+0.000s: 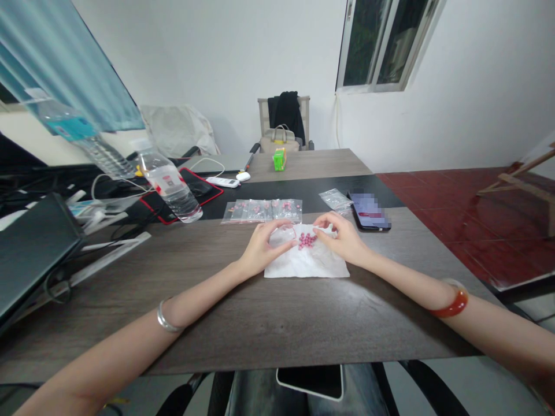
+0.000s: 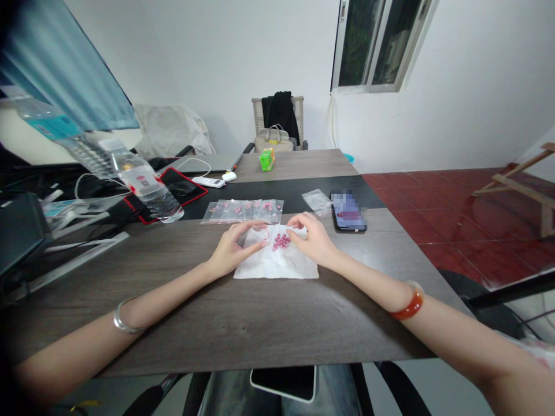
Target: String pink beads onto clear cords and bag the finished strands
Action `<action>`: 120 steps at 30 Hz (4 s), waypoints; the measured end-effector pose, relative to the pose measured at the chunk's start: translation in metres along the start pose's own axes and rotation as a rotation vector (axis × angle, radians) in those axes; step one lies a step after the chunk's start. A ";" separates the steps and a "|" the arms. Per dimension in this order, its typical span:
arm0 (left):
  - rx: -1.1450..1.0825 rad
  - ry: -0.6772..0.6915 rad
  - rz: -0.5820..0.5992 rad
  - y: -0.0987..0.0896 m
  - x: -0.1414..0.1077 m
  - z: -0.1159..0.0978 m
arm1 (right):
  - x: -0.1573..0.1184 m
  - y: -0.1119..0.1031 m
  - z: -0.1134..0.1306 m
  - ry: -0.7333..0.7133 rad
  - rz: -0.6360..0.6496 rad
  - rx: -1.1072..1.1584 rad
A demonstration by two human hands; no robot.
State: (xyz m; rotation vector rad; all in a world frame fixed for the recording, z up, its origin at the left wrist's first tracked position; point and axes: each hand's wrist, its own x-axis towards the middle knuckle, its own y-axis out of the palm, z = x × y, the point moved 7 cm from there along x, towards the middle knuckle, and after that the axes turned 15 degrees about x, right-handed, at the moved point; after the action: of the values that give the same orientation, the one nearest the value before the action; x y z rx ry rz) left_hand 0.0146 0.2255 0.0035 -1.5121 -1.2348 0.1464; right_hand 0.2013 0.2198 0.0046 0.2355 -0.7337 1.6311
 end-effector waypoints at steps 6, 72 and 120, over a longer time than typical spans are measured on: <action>-0.025 -0.081 -0.057 -0.003 0.002 0.007 | 0.002 0.000 -0.023 0.117 0.097 0.047; -0.028 -0.109 -0.157 -0.012 0.002 0.008 | -0.008 0.011 -0.022 0.158 0.135 -0.231; 0.227 0.286 0.103 0.007 -0.002 -0.022 | -0.014 0.024 0.038 -0.344 0.159 -0.048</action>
State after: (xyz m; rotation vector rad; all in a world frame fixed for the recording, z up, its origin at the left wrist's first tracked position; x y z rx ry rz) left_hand 0.0324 0.2109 0.0044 -1.3459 -0.8825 0.1288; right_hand 0.1721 0.1859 0.0182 0.4393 -1.0743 1.7421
